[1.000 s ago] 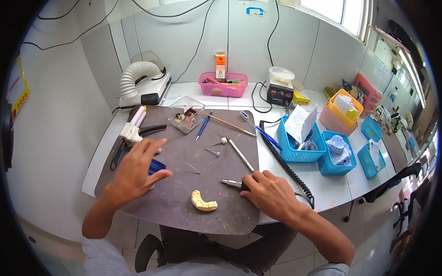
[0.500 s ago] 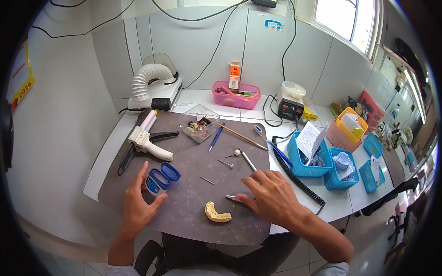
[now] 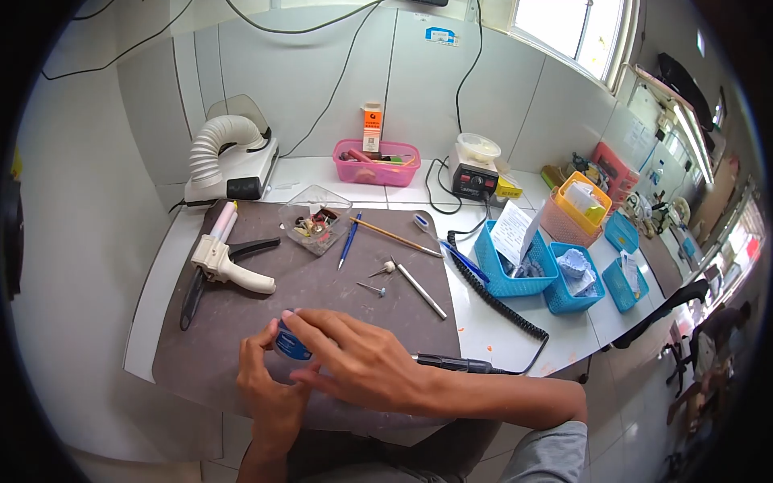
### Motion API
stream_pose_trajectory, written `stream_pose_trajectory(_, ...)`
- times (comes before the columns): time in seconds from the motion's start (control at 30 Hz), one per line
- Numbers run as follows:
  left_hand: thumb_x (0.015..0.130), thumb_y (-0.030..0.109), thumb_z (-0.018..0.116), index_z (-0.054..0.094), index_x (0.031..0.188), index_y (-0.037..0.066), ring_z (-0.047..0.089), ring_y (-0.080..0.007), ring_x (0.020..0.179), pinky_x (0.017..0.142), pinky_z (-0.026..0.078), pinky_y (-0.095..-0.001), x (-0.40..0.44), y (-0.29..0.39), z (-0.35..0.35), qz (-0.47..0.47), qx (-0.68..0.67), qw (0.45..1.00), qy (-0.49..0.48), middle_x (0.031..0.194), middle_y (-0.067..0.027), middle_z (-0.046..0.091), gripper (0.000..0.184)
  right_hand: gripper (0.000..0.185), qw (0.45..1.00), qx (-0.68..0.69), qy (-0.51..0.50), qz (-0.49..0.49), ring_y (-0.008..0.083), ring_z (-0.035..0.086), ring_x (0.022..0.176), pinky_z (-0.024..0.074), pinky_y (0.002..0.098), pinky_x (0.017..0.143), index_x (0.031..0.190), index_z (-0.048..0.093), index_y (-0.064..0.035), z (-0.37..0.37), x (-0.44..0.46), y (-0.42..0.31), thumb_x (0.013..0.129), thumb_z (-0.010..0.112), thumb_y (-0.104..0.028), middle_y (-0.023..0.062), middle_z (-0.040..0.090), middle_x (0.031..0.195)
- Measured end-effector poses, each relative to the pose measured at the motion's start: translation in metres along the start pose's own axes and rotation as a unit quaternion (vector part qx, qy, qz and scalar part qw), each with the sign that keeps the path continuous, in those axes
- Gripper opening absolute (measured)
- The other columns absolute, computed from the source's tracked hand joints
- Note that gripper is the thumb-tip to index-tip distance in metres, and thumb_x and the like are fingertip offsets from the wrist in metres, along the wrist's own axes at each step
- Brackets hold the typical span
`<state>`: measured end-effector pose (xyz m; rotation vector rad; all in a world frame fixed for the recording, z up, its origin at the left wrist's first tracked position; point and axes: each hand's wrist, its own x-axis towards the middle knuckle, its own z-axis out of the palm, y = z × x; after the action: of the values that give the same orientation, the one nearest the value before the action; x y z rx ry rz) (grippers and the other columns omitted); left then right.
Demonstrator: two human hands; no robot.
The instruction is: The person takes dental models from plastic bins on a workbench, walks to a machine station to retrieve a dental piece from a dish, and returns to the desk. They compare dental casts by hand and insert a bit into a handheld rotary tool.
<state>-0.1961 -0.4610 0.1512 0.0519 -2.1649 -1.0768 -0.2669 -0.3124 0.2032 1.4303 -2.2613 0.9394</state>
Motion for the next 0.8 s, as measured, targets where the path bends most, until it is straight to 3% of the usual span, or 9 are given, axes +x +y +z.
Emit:
stream_pose_trajectory(0.2,0.07,0.023,0.085,0.054,0.118,-0.002,0.057,-0.0335,0.099,0.086,0.048,-0.0424,0.0,0.001,0.003,0.055,0.032,0.998,0.023,0.114,-0.0165,0.061,0.062,0.067,0.999,-0.02,-0.036,0.025,0.0339,0.06,0.105,0.0547,0.0377,0.081,0.134,0.045,0.0044,0.001,0.002,0.0,0.081,0.074,-0.024,0.0194,0.052,0.125)
stream_pose_trajectory(0.43,0.076,0.018,0.079,0.057,0.114,-0.001,0.058,-0.033,0.098,0.083,0.048,-0.0422,-0.004,0.023,-0.012,0.131,-0.054,0.983,0.112,0.11,-0.0146,0.062,0.047,0.053,0.978,-0.179,0.085,0.065,0.0309,0.067,0.085,0.0558,0.0369,0.073,0.121,0.058,0.0048,-0.044,0.037,0.058,0.075,0.074,-0.017,0.0199,0.063,0.107)
stream_pose_trajectory(0.47,0.08,0.019,0.076,0.059,0.111,-0.001,0.061,-0.0302,0.094,0.087,0.048,-0.04,-0.019,0.019,-0.018,0.127,-0.311,0.942,0.005,0.105,-0.0148,0.064,0.041,0.048,0.97,-0.183,0.066,0.144,0.0306,0.068,0.083,0.0552,0.0371,0.075,0.116,0.062,0.0057,-0.056,0.046,0.08,0.075,0.072,-0.018,0.0212,0.065,0.102)
stream_pose_trajectory(0.5,0.084,0.02,0.074,0.061,0.109,-0.001,0.064,-0.0275,0.09,0.091,0.047,-0.0377,-0.026,0.018,-0.025,0.115,-0.544,0.825,-0.1,0.099,-0.0149,0.066,0.035,0.049,0.956,-0.233,0.0,0.18,0.0343,0.067,0.085,0.0533,0.0396,0.081,0.116,0.063,0.0053,-0.069,0.054,0.102,0.075,0.07,-0.022,0.023,0.066,0.099)
stream_pose_trajectory(0.53,0.102,0.037,0.045,0.059,0.107,-0.001,0.061,-0.0222,0.083,0.073,0.05,-0.0388,-0.015,0.036,-0.033,0.172,-0.61,0.744,-0.21,0.101,-0.0162,0.065,0.041,0.052,0.945,-0.259,-0.046,0.194,0.0373,0.066,0.09,0.0505,0.0421,0.086,0.116,0.063,0.0045,-0.073,0.054,0.137,0.074,0.07,-0.026,0.0248,0.067,0.098)
stream_pose_trajectory(0.57,0.102,0.044,0.04,0.058,0.081,0.004,0.054,-0.0191,0.068,0.069,0.044,-0.0395,-0.018,0.064,-0.043,0.09,-0.659,0.718,-0.207,0.077,-0.0116,0.061,0.049,0.052,0.936,-0.235,-0.1,0.24,0.0381,0.065,0.095,0.0489,0.0428,0.088,0.114,0.065,0.0041,-0.078,0.058,0.149,0.074,0.069,-0.03,0.0258,0.067,0.099)
stream_pose_trajectory(0.6,0.101,0.04,0.047,0.058,0.074,0.004,0.053,-0.0197,0.062,0.069,0.044,-0.0391,-0.031,0.068,-0.043,0.056,-0.693,0.695,-0.181,0.07,-0.0103,0.059,0.046,0.052,0.938,-0.235,-0.101,0.235,0.0381,0.065,0.095,0.0489,0.0428,0.088,0.114,0.065,0.0041,-0.074,0.055,0.165,0.074,0.069,-0.03,0.0258,0.067,0.099)
stream_pose_trajectory(0.73,0.095,0.031,0.06,0.056,0.073,0.003,0.052,-0.0202,0.06,0.069,0.043,-0.0402,-0.025,0.057,-0.045,0.091,-0.743,0.642,-0.165,0.068,-0.0096,0.058,0.036,0.052,0.926,-0.23,-0.163,0.253,0.0377,0.063,0.102,0.047,0.0434,0.092,0.111,0.065,0.0042,-0.064,0.064,0.195,0.079,0.071,-0.036,0.0257,0.065,0.11)
stream_pose_trajectory(0.8,0.093,0.029,0.062,0.056,0.073,0.003,0.052,-0.0207,0.061,0.069,0.043,-0.0407,-0.027,0.042,-0.042,0.087,-0.763,0.616,-0.176,0.068,-0.0099,0.058,0.033,0.048,0.941,-0.316,0.01,0.119,0.036,0.06,0.109,0.0452,0.0444,0.095,0.113,0.064,0.0029,-0.057,0.073,0.194,0.083,0.07,-0.035,0.023,0.062,0.121)
